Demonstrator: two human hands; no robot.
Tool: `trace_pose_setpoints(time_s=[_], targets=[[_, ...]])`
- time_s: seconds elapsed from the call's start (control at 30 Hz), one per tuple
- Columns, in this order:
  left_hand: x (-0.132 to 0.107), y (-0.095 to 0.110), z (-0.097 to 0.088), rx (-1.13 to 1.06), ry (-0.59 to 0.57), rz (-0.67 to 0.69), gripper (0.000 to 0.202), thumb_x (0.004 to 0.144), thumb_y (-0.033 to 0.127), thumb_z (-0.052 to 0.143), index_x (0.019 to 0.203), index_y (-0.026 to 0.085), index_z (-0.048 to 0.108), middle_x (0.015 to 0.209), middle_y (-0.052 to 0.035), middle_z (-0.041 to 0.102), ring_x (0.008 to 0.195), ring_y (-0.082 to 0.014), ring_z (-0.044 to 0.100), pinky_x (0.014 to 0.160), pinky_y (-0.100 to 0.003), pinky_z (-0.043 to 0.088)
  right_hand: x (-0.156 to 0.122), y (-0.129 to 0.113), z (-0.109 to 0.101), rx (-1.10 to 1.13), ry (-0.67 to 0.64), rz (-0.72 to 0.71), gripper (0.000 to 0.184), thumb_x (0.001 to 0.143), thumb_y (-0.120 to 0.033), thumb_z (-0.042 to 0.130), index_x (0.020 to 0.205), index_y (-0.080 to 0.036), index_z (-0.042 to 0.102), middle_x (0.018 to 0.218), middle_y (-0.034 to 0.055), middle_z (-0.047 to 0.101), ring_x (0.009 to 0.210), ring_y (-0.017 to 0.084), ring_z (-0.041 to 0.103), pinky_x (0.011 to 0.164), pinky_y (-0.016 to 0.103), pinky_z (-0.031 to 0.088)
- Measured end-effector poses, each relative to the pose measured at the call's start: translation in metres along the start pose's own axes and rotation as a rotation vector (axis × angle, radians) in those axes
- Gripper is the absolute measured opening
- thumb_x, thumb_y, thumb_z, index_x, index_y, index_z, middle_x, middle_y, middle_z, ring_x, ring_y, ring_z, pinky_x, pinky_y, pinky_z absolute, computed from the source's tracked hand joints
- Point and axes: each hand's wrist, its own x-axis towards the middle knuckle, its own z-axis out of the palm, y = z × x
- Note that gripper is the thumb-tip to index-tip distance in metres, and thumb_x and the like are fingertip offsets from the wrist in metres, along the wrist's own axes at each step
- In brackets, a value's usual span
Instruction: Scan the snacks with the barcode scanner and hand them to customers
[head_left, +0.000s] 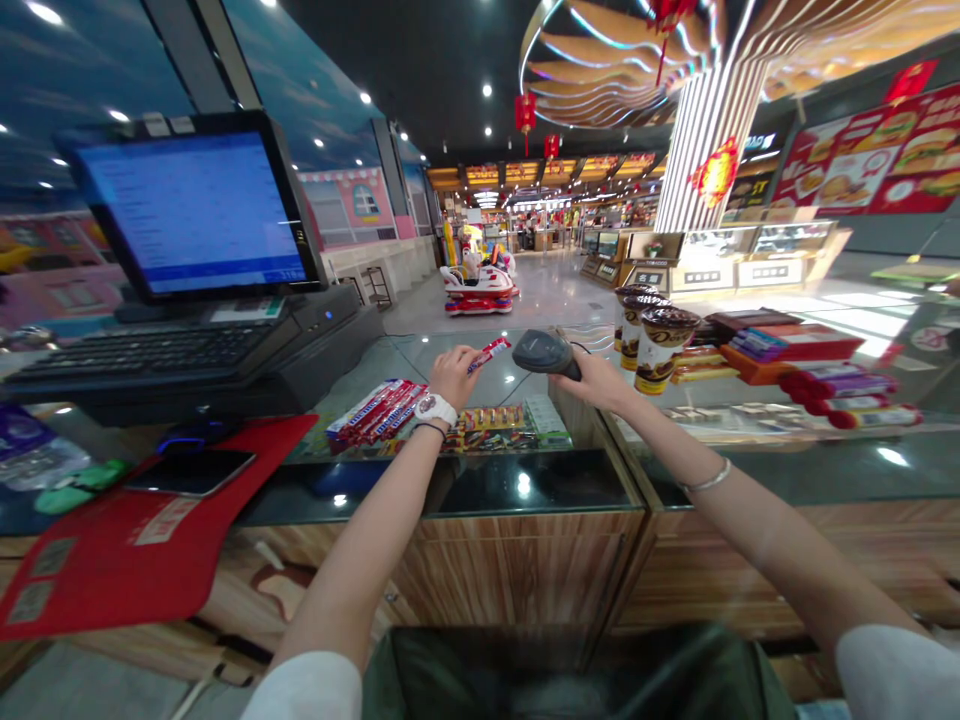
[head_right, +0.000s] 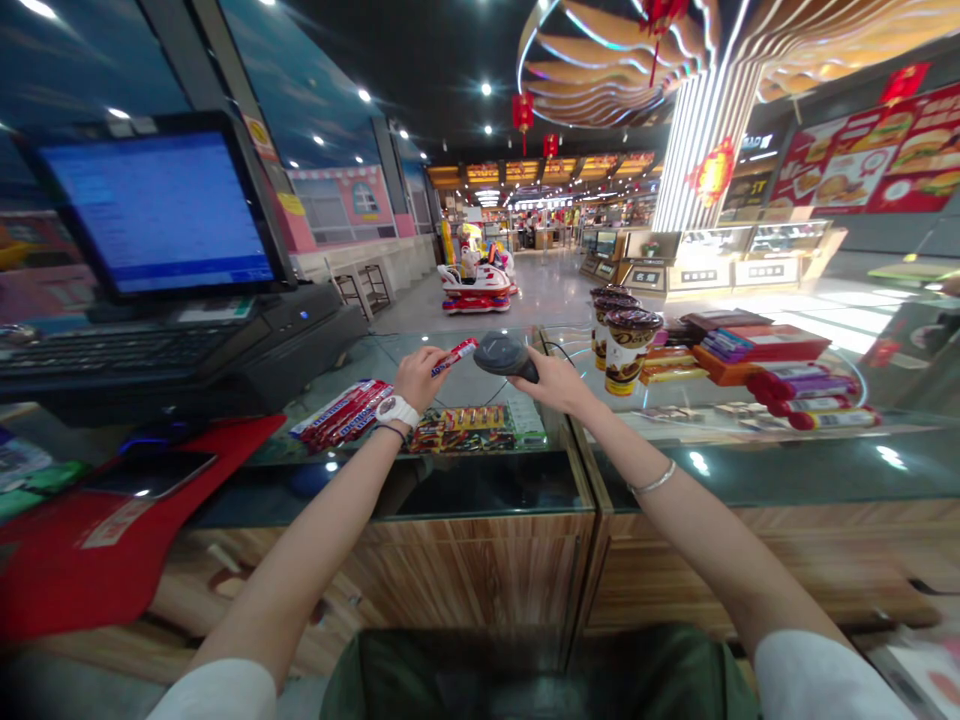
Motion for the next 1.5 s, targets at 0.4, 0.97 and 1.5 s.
trace_pose_setpoints(time_s=[0.4,0.97,1.5], targets=[[-0.001,0.004,-0.003,-0.022,0.020,-0.002,0.026,0.089,0.020,0.061,0.114,0.022,0.067,0.113,-0.0085,0.068,0.105,-0.0259,0.063,0.092,-0.041,0.046,0.000,0.012,0.009,0.021,-0.116,-0.313,0.046,0.087,-0.030,0.058,0.132,-0.019,0.053,0.129,0.0116,0.061,0.108,0.027,0.064,0.085,0.035,0.051],[0.000,0.009,-0.007,-0.055,0.035,0.067,0.028,0.091,0.021,0.058,0.118,0.023,0.067,0.115,-0.0084,0.069,0.106,-0.0251,0.063,0.093,-0.041,0.045,0.005,0.020,0.051,0.197,-0.344,-0.498,0.057,0.086,-0.041,0.070,0.135,-0.016,0.055,0.126,0.0157,0.063,0.115,0.027,0.062,0.098,0.040,0.049],[0.011,0.048,-0.015,-0.135,0.074,0.220,0.025,0.095,0.025,0.054,0.115,0.027,0.070,0.116,-0.0061,0.073,0.103,-0.0227,0.065,0.099,-0.044,0.044,-0.001,-0.001,0.006,0.060,0.237,-0.133,0.026,0.093,-0.024,0.050,0.111,-0.016,0.067,0.114,0.0132,0.070,0.112,0.025,0.062,0.101,0.039,0.045]])
